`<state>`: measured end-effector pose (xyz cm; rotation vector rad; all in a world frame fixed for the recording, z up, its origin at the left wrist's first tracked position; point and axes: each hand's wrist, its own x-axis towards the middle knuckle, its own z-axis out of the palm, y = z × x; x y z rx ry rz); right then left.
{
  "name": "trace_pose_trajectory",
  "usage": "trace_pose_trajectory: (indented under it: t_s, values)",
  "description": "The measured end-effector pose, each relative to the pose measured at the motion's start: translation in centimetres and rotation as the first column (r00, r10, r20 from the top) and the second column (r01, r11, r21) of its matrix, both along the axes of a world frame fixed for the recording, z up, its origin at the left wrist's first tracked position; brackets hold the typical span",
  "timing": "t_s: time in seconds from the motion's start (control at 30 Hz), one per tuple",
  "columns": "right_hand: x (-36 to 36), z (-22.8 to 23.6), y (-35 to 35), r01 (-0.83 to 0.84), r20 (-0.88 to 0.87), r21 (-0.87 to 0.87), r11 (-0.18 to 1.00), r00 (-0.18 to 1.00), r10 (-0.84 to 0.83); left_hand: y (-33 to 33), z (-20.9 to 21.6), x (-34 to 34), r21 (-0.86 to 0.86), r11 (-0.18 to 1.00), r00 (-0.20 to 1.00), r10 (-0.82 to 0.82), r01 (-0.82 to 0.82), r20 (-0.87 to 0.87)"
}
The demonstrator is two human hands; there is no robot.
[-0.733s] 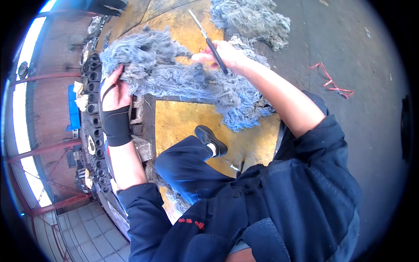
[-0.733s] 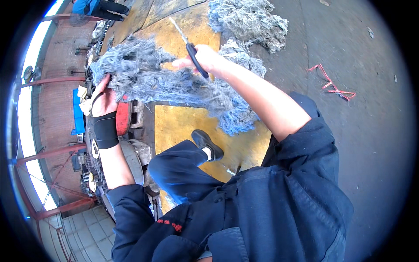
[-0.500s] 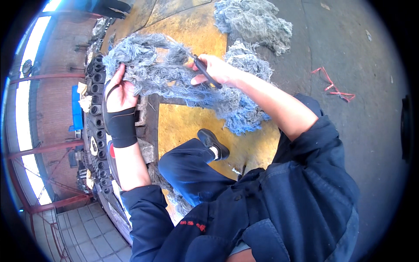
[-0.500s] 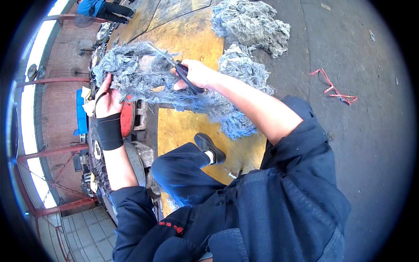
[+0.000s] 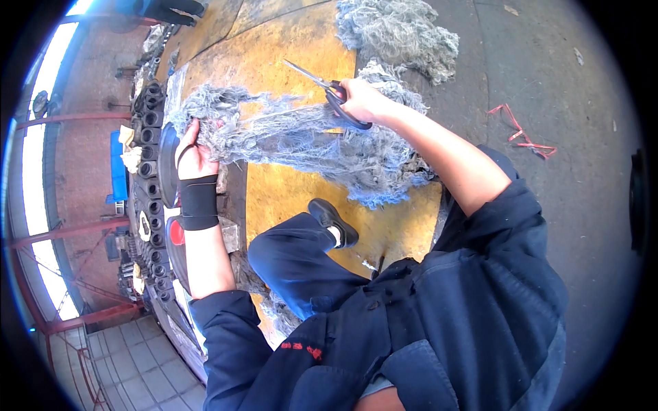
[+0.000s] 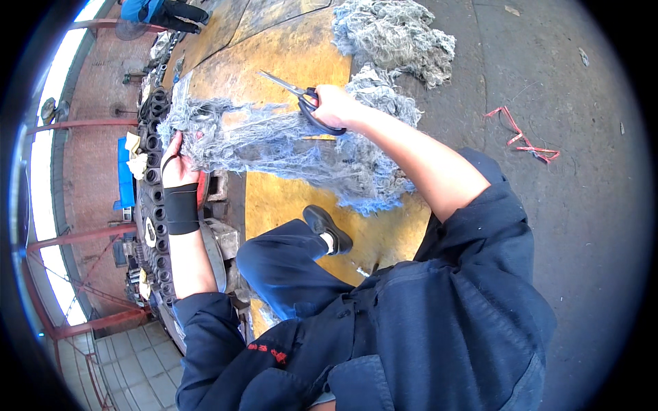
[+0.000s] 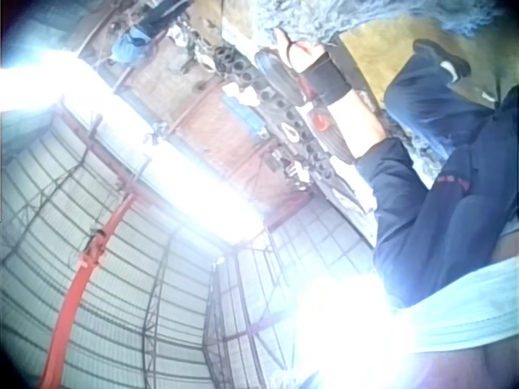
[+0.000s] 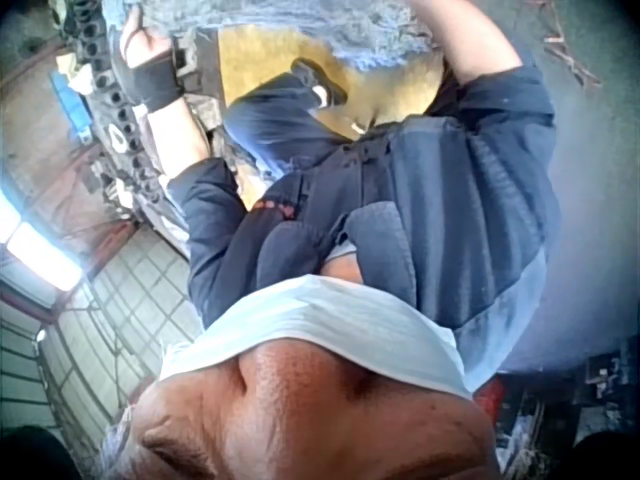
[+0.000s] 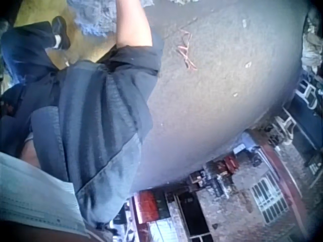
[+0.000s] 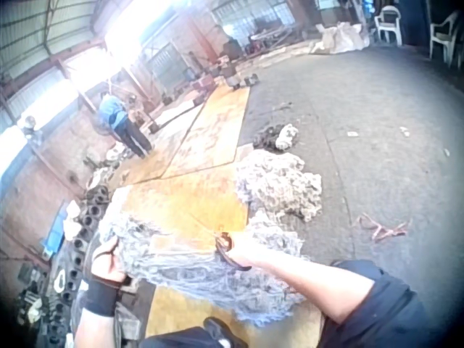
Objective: The person cuts into a clump of gray fibrous material with a pair of scissors, pulling off small sections and setting them aside on the floor.
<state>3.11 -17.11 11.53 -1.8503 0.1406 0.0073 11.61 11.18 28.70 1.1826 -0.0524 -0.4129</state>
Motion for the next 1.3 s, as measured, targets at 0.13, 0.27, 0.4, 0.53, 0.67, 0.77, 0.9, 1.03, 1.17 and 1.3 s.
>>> trace_pose_trajectory:
  t_s: [0.13,0.27,0.4,0.53,0.67,0.77,0.9,1.03,1.17,1.3]
  values:
    - [-1.0,-0.5,-2.0,0.005,-0.09,-0.228,0.974,0.996,-0.027,1.1,-0.5,0.2,-0.027,0.997,0.997,0.074,-0.074,-0.006]
    - [-1.6,-0.8,-3.7,-0.044,-0.167,-0.082,0.996,0.985,0.03,2.0,-0.5,0.6,-0.058,0.997,0.999,0.053,-0.053,-0.004]
    - [-2.1,-0.1,-4.3,0.039,-0.165,0.24,0.97,0.986,0.001,2.8,-1.5,0.3,0.057,0.995,0.996,0.072,-0.076,0.059]
    - [-2.0,0.8,-3.8,0.06,-0.073,0.694,0.717,0.997,-0.013,1.7,-5.9,-0.8,0.151,0.986,0.98,0.039,-0.069,0.197]
    - [-2.3,3.8,-2.5,-0.011,0.019,0.854,0.52,1.0,-0.01,0.5,-11.4,-2.7,0.205,0.979,0.993,-0.042,0.018,0.109]
    - [-2.3,4.2,-2.1,-0.064,0.081,0.899,0.434,0.996,-0.022,-2.1,-14.7,-4.9,0.166,0.983,0.997,-0.074,0.074,-0.005]
    - [-2.2,4.6,-2.3,-0.182,0.172,0.925,0.333,0.983,0.058,-3.2,-19.4,-5.7,0.102,0.991,0.992,-0.076,0.087,-0.104]
    - [-1.8,4.8,-3.5,-0.085,0.111,0.968,0.237,0.989,-0.099,-2.1,-22.7,-6.1,0.147,0.987,0.975,-0.029,0.063,-0.221]
    - [-2.1,5.0,-3.9,0.058,0.116,0.847,0.529,0.95,-0.29,-0.3,-20.5,-5.5,0.226,0.96,0.968,-0.114,0.165,-0.222]
    - [-0.9,3.2,-3.4,0.097,0.013,0.528,0.844,0.992,-0.122,-1.3,-17.0,-4.9,0.195,0.956,0.97,-0.191,0.219,-0.154]
